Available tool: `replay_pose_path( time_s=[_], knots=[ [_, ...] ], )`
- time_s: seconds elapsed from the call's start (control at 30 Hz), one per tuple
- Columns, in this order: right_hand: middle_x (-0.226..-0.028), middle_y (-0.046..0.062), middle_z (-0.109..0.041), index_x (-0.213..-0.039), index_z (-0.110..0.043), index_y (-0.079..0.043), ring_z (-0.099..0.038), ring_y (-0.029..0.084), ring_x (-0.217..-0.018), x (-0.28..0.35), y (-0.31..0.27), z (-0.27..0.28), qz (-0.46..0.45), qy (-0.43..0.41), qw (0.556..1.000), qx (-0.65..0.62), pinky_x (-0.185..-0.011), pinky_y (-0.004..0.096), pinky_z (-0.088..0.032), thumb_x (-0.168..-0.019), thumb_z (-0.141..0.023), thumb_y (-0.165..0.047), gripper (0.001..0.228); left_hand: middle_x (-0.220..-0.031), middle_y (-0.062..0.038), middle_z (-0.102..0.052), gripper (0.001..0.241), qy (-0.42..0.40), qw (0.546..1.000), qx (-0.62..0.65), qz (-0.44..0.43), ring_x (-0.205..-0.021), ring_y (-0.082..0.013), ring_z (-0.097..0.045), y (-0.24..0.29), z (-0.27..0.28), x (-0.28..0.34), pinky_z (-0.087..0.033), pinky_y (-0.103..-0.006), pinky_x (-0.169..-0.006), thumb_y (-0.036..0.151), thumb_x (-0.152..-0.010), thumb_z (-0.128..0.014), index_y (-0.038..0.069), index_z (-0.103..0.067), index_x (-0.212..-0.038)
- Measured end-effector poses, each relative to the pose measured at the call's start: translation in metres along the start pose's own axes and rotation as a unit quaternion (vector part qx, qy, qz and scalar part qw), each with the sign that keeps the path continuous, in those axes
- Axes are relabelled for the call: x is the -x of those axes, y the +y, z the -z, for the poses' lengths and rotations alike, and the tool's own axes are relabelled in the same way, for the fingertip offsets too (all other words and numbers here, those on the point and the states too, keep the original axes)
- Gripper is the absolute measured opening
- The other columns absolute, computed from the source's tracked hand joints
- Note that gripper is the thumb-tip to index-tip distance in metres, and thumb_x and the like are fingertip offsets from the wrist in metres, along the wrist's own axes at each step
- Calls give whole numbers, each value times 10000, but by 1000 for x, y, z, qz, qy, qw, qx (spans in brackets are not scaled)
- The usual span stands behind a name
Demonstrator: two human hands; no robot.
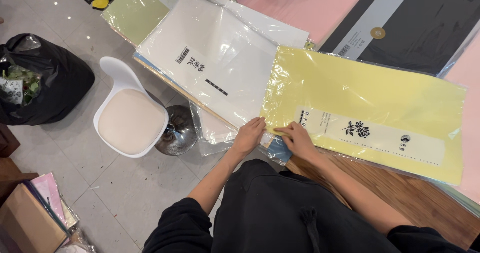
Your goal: The person organizes stacks of wrapping paper on a wooden table. They pick up various sheets, including yellow, white, blue, and beige, and place them into neat piles. The person also handles a black folder and a newspaper-print sheet, arranging them alongside the other papers.
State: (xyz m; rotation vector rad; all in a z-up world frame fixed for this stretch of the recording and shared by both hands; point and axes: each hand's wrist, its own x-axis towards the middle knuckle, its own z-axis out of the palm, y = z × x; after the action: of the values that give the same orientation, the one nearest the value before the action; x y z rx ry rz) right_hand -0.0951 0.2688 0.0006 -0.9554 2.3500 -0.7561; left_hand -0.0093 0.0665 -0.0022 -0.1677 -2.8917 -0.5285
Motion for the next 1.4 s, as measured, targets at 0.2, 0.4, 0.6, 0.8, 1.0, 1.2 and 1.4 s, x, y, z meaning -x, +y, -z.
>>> replay_pose_path(
  time_s=[0.2,0.4,0.6,0.8,1.0,1.2,1.4],
  knots=[
    [-993,46,-452,-1315,-666,-336,-469,229,-960,2,-1,-5,29,-5,998,55,-846,355,-412,-999,-471,-133,423,-1251,-109,-679,307,1,1000,12,20,-1252,-253,-604,3,-3,5,-533,-350,-998,355,-868,-742,118,-620,-1020],
    [-942,80,-473,-1246,-712,-221,-496,263,-954,-9,4,3,5,-22,996,-91,-879,403,-416,-973,-483,-103,375,-1229,-114,-675,268,-44,998,-37,-13,-1220,-273,-621,2,-1,0,-564,-378,-942,348,-895,-708,133,-621,-1029],
    [-954,70,-512,-1176,-720,-234,-534,253,-965,-11,8,-1,4,-5,997,-74,-890,418,-440,-941,-563,-156,294,-1137,-183,-677,184,-85,984,-129,-88,-1132,-331,-659,0,-6,-13,-591,-394,-854,300,-954,-596,159,-629,-1069],
    [-972,91,-498,-1156,-759,-245,-504,251,-964,-3,8,3,10,-15,993,-114,-921,407,-419,-949,-570,-196,285,-1005,-188,-674,155,-105,985,-114,-75,-944,-316,-702,2,-1,-17,-602,-381,-714,231,-953,-552,169,-652,-1055],
    [-997,94,-517,-1152,-765,-242,-516,262,-971,-5,10,0,20,-10,996,-87,-916,416,-429,-951,-589,-201,270,-1108,-321,-645,276,-108,982,-131,-85,-998,-406,-697,12,-1,-15,-600,-420,-701,344,-966,-581,116,-672,-1091],
    [-1003,65,-510,-1145,-764,-242,-511,235,-965,-9,4,6,11,-16,996,-90,-893,398,-435,-947,-616,-258,248,-864,-253,-698,96,-112,970,-189,-105,-825,-374,-729,30,-8,-32,-596,-446,-679,152,-909,-631,106,-715,-905],
    [-977,104,-531,-1117,-763,-195,-541,276,-949,-13,10,5,32,-14,995,-90,-865,419,-453,-921,-653,-229,227,-735,-153,-717,144,-158,959,-186,-144,-748,-350,-738,39,-7,-51,-588,-568,-716,98,-881,-636,108,-731,-773]
  ],
)
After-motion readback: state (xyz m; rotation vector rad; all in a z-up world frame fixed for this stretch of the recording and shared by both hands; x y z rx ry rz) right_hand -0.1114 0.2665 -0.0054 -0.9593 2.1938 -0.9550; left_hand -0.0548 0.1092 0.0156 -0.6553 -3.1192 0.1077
